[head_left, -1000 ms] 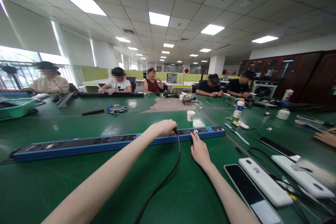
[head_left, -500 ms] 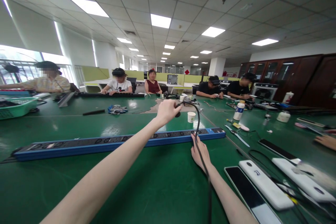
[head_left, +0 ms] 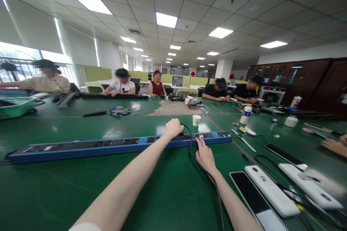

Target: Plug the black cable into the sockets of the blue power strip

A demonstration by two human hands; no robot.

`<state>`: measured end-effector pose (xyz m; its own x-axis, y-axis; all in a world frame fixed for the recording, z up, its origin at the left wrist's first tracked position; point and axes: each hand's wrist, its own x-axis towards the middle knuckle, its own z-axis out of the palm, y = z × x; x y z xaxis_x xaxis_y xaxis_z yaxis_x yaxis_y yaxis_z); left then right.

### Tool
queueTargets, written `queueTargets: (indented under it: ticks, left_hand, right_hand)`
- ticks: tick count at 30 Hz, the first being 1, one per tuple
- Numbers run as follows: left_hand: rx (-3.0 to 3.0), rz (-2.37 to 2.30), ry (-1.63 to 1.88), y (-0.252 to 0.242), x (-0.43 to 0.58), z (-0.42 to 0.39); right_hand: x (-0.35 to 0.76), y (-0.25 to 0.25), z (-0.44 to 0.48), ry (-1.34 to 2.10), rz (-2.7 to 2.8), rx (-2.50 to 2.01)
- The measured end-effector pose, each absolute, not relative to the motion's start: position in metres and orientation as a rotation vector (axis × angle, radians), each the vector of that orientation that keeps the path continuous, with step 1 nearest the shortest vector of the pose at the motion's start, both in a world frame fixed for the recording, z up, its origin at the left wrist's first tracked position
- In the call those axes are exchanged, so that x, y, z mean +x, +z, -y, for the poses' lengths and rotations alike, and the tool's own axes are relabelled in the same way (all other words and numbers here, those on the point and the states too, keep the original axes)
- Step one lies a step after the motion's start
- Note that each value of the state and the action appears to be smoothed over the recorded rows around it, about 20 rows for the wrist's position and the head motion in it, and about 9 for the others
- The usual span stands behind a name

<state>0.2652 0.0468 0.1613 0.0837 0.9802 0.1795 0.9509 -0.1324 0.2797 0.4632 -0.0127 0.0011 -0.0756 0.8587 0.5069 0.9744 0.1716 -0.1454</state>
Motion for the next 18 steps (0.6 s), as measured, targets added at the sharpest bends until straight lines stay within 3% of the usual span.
queueTargets:
  ticks: [18]
  left_hand:
    - [2.141,-2.111,0.513,0.140,0.265,-0.051]
  right_hand:
    - [0.462,-0.002,0.008,-0.334,1.971,-1.773]
